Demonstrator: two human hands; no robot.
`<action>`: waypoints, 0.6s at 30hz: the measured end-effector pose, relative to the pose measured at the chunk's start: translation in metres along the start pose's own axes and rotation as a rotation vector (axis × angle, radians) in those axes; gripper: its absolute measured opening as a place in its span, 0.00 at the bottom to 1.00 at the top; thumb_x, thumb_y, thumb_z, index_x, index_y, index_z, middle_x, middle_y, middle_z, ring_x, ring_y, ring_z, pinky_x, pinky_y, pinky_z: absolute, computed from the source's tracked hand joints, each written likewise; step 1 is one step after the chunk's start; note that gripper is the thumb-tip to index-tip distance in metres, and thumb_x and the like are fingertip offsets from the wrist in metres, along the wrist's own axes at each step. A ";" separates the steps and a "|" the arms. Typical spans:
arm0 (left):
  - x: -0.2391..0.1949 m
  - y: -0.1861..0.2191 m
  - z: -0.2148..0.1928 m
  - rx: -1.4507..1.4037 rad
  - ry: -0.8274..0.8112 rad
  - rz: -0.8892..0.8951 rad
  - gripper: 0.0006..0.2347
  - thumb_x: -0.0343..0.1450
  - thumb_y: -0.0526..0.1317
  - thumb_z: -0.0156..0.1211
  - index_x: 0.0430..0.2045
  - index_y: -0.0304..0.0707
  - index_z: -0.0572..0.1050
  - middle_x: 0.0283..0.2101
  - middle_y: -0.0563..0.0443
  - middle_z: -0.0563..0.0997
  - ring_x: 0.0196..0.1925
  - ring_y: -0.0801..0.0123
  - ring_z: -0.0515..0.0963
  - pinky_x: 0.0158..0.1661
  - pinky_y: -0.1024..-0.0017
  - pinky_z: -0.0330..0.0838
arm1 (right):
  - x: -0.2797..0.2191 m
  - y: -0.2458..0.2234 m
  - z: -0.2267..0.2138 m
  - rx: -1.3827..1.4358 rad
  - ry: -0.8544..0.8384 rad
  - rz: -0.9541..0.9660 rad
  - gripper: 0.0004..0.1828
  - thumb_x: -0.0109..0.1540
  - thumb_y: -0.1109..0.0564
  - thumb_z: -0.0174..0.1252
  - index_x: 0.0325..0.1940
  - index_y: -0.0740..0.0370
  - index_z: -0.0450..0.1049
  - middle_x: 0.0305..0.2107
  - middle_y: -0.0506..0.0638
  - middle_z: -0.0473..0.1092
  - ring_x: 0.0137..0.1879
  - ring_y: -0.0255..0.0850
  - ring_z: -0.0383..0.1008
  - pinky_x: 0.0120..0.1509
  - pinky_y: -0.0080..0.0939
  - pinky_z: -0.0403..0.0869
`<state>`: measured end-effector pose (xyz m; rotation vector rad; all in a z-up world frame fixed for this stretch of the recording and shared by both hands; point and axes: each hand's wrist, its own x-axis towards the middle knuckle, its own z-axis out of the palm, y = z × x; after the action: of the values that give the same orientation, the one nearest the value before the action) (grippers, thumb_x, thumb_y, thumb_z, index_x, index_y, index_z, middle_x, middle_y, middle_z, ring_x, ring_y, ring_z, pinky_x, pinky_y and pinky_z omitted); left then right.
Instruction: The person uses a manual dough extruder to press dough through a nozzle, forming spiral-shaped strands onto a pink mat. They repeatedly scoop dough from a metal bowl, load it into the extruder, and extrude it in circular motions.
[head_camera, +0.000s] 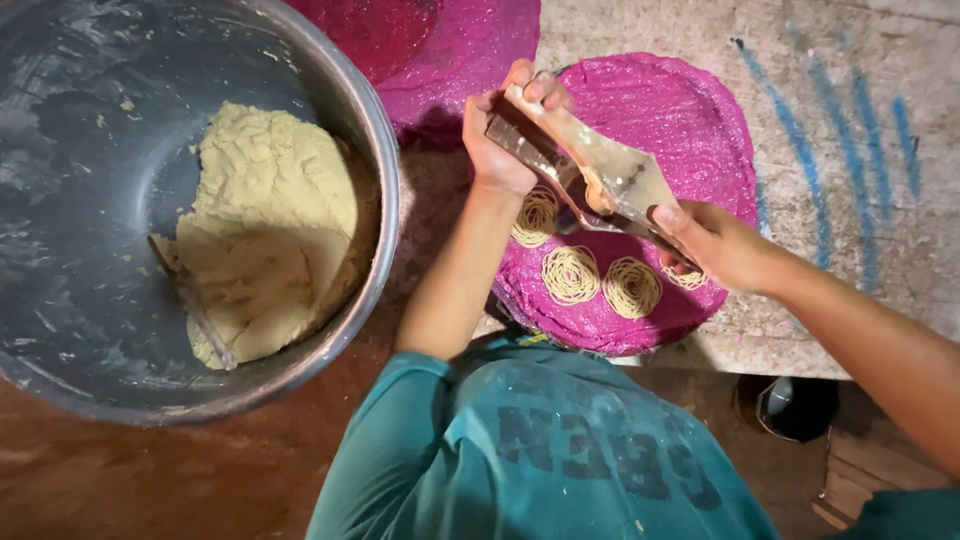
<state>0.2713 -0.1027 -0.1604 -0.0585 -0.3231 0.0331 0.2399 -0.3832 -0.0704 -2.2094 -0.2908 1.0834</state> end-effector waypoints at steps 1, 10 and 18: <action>0.002 0.001 0.002 0.039 0.104 -0.054 0.16 0.72 0.51 0.38 0.39 0.40 0.68 0.40 0.51 0.75 0.47 0.64 0.74 0.52 0.65 0.70 | 0.002 0.005 -0.002 0.015 0.028 0.010 0.38 0.67 0.27 0.36 0.33 0.64 0.72 0.22 0.52 0.70 0.29 0.41 0.71 0.35 0.43 0.73; -0.085 0.014 -0.022 1.193 0.618 -0.874 0.33 0.76 0.62 0.14 0.73 0.44 0.47 0.35 0.34 0.75 0.24 0.68 0.71 0.30 0.63 0.63 | -0.002 0.043 0.008 0.205 -0.100 -0.159 0.40 0.65 0.25 0.36 0.36 0.63 0.75 0.25 0.50 0.72 0.32 0.39 0.73 0.35 0.39 0.70; -0.096 0.000 -0.074 1.390 0.454 -0.841 0.36 0.80 0.65 0.18 0.72 0.31 0.55 0.51 0.30 0.81 0.21 0.72 0.73 0.25 0.73 0.69 | 0.028 0.076 0.017 0.529 0.086 -0.206 0.33 0.69 0.29 0.41 0.44 0.62 0.69 0.30 0.52 0.71 0.35 0.40 0.73 0.40 0.41 0.74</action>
<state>0.2035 -0.1109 -0.2607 1.4286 0.2009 -0.5836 0.2382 -0.4208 -0.1439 -1.7070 -0.1644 0.8335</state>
